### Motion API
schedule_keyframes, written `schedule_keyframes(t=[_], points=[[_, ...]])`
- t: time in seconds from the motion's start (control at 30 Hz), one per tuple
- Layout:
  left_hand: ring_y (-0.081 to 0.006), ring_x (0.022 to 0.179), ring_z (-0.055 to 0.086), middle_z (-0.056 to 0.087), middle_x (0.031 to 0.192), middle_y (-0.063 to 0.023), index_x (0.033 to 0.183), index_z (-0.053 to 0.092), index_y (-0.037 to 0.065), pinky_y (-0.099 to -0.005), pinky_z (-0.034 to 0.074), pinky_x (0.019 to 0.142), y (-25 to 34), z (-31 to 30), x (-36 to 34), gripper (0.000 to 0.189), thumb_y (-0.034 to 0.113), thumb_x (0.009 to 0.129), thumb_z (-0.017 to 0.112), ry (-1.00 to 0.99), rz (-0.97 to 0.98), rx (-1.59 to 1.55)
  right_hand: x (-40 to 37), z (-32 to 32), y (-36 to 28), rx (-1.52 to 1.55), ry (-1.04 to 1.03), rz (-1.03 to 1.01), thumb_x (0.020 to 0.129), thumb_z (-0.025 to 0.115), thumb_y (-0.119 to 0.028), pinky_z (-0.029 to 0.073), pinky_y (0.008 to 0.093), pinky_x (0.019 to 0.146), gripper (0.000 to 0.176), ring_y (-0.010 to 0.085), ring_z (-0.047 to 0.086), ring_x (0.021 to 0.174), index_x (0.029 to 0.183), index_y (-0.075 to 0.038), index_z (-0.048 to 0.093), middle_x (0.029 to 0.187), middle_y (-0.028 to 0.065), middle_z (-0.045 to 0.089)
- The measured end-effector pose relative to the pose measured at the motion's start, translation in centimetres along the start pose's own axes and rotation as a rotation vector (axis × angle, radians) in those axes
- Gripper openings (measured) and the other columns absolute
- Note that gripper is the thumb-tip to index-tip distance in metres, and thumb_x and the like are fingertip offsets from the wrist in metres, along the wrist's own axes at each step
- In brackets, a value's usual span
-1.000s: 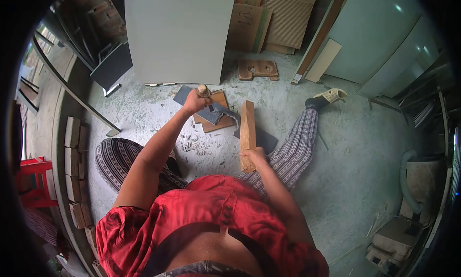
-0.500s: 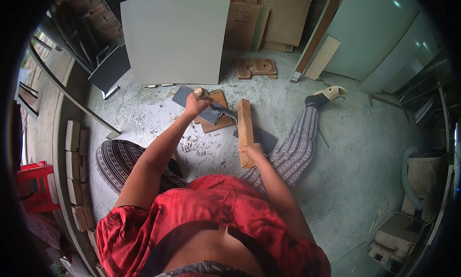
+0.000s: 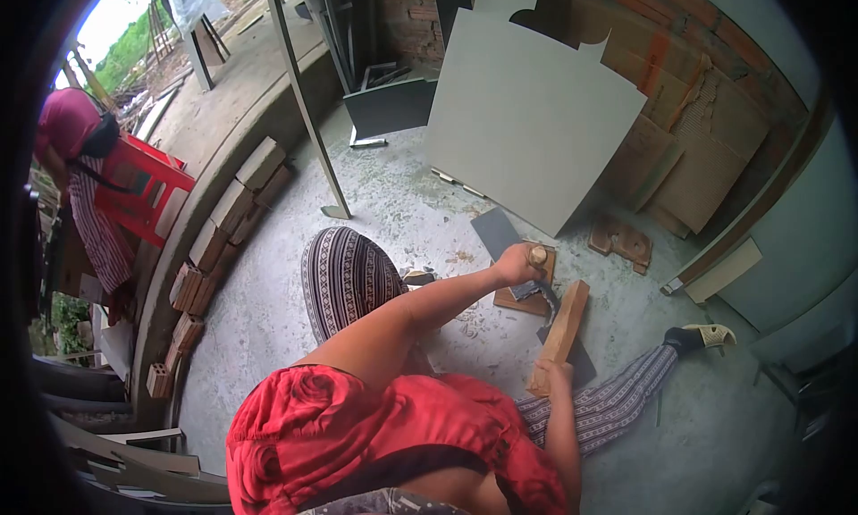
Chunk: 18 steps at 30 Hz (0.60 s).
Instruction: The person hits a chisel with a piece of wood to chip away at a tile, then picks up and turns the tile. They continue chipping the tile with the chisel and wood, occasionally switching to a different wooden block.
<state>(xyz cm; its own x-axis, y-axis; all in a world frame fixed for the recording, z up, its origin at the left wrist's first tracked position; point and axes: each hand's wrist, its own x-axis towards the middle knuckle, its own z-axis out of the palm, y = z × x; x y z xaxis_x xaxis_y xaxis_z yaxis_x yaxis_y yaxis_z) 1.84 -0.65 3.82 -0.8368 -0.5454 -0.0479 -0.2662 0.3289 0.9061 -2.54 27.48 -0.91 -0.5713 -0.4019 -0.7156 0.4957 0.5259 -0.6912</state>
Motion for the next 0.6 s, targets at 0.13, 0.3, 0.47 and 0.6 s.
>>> schedule_keyframes(t=[0.13,0.3,0.47,0.6], points=[[-0.0345,0.085,0.061,0.064,0.085,-0.0148,0.086,0.060,0.009,-0.0398,0.048,0.075,-0.3,0.4,0.3,0.034,0.019,0.055,0.072,0.044,0.039,-0.012,-4.0,0.4,-3.9,-0.021,-0.011,-0.154,0.064,0.069,-0.008,0.049,0.0302,0.059,0.032,0.0200,0.061,0.063,0.092,0.005,0.061,0.076,0.0074,0.061],[-0.0346,0.084,0.061,0.064,0.083,-0.0151,0.087,0.060,0.008,-0.0401,0.049,0.075,0.0,1.0,0.8,0.034,0.019,0.056,0.069,0.007,0.064,0.051,-12.6,2.4,-14.3,0.057,0.031,-0.706,0.068,0.066,-0.009,0.048,0.0286,0.065,0.029,0.0166,0.059,0.068,0.091,0.005,0.059,0.081,0.0073,0.060],[-0.0347,0.083,0.061,0.064,0.082,-0.0155,0.087,0.060,0.008,-0.0404,0.049,0.074,0.1,1.1,0.8,0.035,0.020,0.056,0.069,-0.001,0.075,0.010,-14.4,3.5,-16.7,-0.036,0.102,-0.897,0.068,0.069,-0.011,0.049,0.0292,0.067,0.037,0.0179,0.060,0.071,0.097,0.008,0.055,0.083,0.0073,0.061],[-0.0351,0.083,0.061,0.064,0.082,-0.0158,0.086,0.060,0.007,-0.0406,0.048,0.074,-0.6,1.6,0.8,0.035,0.019,0.056,0.069,0.030,0.105,-0.004,-8.9,3.5,-11.2,-0.362,0.192,-0.903,0.065,0.068,-0.008,0.049,0.0287,0.066,0.037,0.0173,0.060,0.069,0.097,0.007,0.056,0.079,0.0070,0.061]])
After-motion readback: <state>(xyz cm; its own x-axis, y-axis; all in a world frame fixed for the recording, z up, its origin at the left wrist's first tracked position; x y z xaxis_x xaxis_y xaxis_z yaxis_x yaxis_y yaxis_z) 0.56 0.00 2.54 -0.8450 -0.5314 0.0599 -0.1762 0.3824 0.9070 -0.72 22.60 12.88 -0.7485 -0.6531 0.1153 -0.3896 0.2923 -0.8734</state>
